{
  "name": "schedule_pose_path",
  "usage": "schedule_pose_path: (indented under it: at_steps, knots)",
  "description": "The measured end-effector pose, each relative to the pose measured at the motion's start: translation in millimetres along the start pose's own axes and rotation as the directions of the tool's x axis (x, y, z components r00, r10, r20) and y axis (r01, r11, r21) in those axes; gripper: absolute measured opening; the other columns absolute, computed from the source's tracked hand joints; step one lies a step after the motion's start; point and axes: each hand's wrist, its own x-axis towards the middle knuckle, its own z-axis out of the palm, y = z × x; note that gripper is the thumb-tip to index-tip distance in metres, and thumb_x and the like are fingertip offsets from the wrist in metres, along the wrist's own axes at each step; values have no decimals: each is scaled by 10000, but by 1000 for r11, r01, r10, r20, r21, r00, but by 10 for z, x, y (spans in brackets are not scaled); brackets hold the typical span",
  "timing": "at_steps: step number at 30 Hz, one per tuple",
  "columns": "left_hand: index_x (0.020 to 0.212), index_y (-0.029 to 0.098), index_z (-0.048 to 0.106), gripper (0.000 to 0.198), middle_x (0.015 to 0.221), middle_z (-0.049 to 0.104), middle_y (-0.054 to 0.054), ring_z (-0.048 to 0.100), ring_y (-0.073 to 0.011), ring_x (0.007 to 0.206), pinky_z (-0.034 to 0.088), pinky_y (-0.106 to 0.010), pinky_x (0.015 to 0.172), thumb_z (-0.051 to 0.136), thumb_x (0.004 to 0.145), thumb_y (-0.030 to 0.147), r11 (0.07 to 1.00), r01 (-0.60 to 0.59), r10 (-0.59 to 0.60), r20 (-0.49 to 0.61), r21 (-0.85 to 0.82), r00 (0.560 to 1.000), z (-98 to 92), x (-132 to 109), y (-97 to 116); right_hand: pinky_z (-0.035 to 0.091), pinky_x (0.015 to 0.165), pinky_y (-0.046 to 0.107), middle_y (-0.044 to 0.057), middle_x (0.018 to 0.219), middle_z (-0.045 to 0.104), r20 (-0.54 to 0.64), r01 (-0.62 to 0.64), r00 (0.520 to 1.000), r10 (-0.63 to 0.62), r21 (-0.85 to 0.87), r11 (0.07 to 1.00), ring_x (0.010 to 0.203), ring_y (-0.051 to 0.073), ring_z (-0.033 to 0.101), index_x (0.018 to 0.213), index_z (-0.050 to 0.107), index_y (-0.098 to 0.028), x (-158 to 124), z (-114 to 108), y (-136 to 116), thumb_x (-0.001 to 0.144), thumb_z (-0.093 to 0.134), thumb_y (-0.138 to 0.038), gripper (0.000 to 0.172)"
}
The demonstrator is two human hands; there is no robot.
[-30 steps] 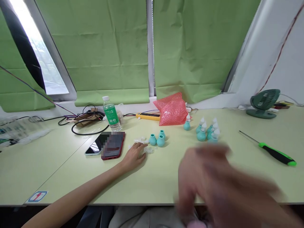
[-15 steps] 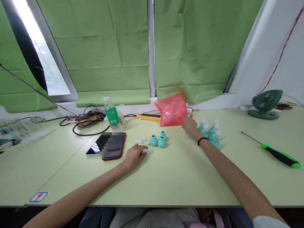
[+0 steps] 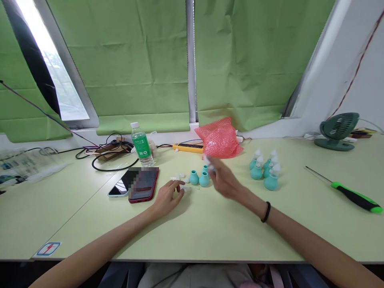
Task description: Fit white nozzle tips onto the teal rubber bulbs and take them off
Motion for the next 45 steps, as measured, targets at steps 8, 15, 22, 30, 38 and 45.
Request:
schedule_pose_path:
  at_steps: [8,15,22,30,38,45]
  knots:
    - [673,137,446,324,502,448,24,379,-73,464,299,-192,467,326,784,416,783,94,55,219,-615,974,-52,-39,70,445,736,288,59,937,571,337,-66,940,-51,327,943,872,161,535,1041,426,-188,-223,50,-604,746,468,-234,302]
    - [496,134,379,445,363,376,32,318,-53,327,205,-193,366,298,784,463,484,402,4,461,-777,887,56,25,22,418,792,286,58,1001,561,358,-217,931,69,392,894,910,154,522,1067,443,-184,-283,114,-592,777,430,-237,295]
    - [542,157,373,387,337,328,54,274,-60,301,238,-204,378,304,766,465,146,541,79,555,-828,828,42,75,-64,421,762,265,51,929,581,285,-270,947,149,455,849,843,154,539,1003,479,-182,-315,111,-631,751,463,-222,256]
    - [902,167,545,244,586,498,14,429,-102,526,291,-216,505,493,693,283,964,35,7,156,-264,988,97,10,-73,439,686,266,30,803,585,283,-423,904,319,494,760,743,156,548,881,517,-169,-292,105,-593,712,483,-225,182]
    - [1042,182,474,300,731,504,-13,457,-103,587,362,-219,555,401,757,237,996,-85,85,3,-41,996,93,-15,-75,423,782,315,48,917,613,393,-551,827,401,435,712,850,188,553,910,593,-176,-279,176,-615,694,518,-290,256]
    - [1007,210,519,261,827,467,-56,430,-138,733,384,-252,612,415,777,275,940,-340,342,-73,39,937,55,-49,7,421,798,326,56,937,610,476,-622,773,419,441,647,876,199,550,926,599,-163,-323,230,-596,701,503,-312,286]
